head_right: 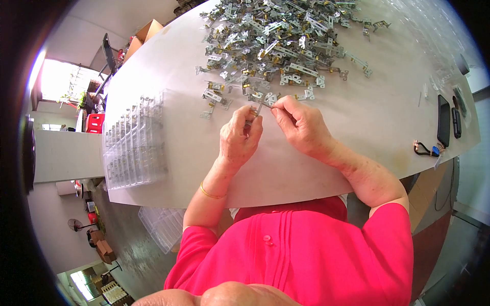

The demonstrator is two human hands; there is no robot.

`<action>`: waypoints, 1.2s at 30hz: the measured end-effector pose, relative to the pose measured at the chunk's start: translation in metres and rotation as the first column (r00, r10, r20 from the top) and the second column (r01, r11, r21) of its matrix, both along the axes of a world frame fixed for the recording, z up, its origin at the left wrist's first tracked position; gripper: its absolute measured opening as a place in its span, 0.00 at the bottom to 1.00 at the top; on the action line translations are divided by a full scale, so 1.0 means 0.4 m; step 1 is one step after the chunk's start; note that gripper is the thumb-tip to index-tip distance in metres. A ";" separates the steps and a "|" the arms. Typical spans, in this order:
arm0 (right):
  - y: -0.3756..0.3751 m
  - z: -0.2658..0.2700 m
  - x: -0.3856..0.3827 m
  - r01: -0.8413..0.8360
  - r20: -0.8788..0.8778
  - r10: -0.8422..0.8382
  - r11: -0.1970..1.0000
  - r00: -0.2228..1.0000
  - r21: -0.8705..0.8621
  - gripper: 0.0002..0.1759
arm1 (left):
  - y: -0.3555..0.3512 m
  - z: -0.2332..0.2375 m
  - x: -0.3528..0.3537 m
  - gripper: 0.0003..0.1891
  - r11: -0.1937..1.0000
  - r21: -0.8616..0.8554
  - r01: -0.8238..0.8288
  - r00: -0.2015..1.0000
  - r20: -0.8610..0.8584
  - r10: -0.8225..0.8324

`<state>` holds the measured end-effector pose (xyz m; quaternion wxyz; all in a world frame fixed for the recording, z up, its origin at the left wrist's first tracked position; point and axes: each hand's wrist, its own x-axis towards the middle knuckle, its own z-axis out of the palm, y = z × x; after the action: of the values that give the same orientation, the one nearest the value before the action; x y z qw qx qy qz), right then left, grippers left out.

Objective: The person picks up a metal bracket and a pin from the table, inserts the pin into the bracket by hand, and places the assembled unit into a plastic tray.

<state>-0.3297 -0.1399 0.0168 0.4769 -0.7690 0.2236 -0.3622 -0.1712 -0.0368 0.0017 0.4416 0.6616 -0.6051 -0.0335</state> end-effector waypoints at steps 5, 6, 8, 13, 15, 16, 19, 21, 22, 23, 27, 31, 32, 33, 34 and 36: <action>-0.010 -0.015 0.005 -0.077 0.006 0.079 0.984 0.997 -0.162 0.04 | -0.003 -0.006 -0.003 0.14 0.999 -0.038 0.037 0.988 0.152 -0.030; -0.008 -0.010 0.002 -0.077 0.007 0.079 0.984 0.997 -0.162 0.04 | -0.004 -0.006 -0.003 0.14 0.998 -0.040 0.040 0.988 0.148 -0.034; -0.002 0.004 -0.003 -0.005 -0.069 0.001 0.998 0.998 -0.066 0.04 | -0.003 -0.004 -0.003 0.14 0.998 -0.043 0.037 0.988 0.151 -0.030; -0.011 -0.009 0.002 -0.068 -0.039 0.064 0.991 0.997 -0.112 0.04 | -0.001 0.000 0.000 0.15 0.998 -0.057 0.038 0.979 0.203 -0.025; -0.007 -0.009 0.001 -0.097 -0.009 0.097 0.984 0.995 -0.149 0.04 | 0.001 0.011 0.001 0.13 0.999 -0.040 0.024 0.990 0.138 -0.018; -0.011 -0.009 -0.004 -0.062 -0.034 0.061 0.998 0.998 -0.031 0.03 | 0.002 0.021 0.003 0.12 0.999 -0.030 0.024 0.998 0.060 -0.022; -0.024 0.001 -0.007 -0.044 -0.031 0.048 0.991 0.998 0.127 0.03 | 0.019 0.084 -0.003 0.07 0.989 0.142 -0.033 0.967 -0.246 0.068; -0.023 -0.005 -0.008 -0.057 -0.002 0.058 0.983 0.998 0.176 0.02 | 0.039 0.132 0.008 0.07 0.967 0.255 -0.016 0.959 -0.268 0.087; -0.021 -0.008 -0.006 -0.075 0.009 0.075 0.981 0.997 0.178 0.02 | 0.049 0.146 0.020 0.08 0.935 0.355 0.007 0.953 -0.285 0.102; -0.019 -0.011 -0.004 -0.093 0.023 0.091 0.979 0.996 0.179 0.02 | 0.062 0.149 0.026 0.11 0.924 0.382 0.021 0.958 -0.272 0.090; -0.009 -0.018 -0.001 -0.125 0.019 0.123 0.971 0.992 0.202 0.03 | 0.113 0.127 0.043 0.13 0.866 0.496 0.061 0.957 -0.277 0.091; -0.001 -0.021 0.004 -0.146 -0.014 0.153 0.966 0.988 0.214 0.03 | 0.137 0.107 0.047 0.14 0.795 0.606 0.025 0.935 -0.296 0.196; 0.000 -0.022 0.005 -0.152 -0.027 0.161 0.966 0.987 0.210 0.03 | 0.140 0.106 0.048 0.14 0.769 0.639 0.007 0.931 -0.284 0.228; 0.001 -0.025 0.007 -0.158 -0.027 0.167 0.965 0.986 0.210 0.03 | 0.144 0.105 0.046 0.14 0.769 0.639 0.001 0.930 -0.284 0.234; 0.001 -0.030 0.007 -0.167 -0.041 0.179 0.964 0.983 0.206 0.03 | 0.147 0.103 0.039 0.14 0.805 0.592 -0.044 0.938 -0.253 0.238; 0.003 -0.036 0.006 -0.184 -0.051 0.198 0.962 0.979 0.201 0.03 | 0.152 0.095 0.029 0.14 0.836 0.541 -0.095 0.944 -0.218 0.249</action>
<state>-0.3274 -0.1389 0.0023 0.5744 -0.7488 0.1995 -0.2637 -0.1598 0.0241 0.0396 0.3271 0.7972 -0.4417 -0.2496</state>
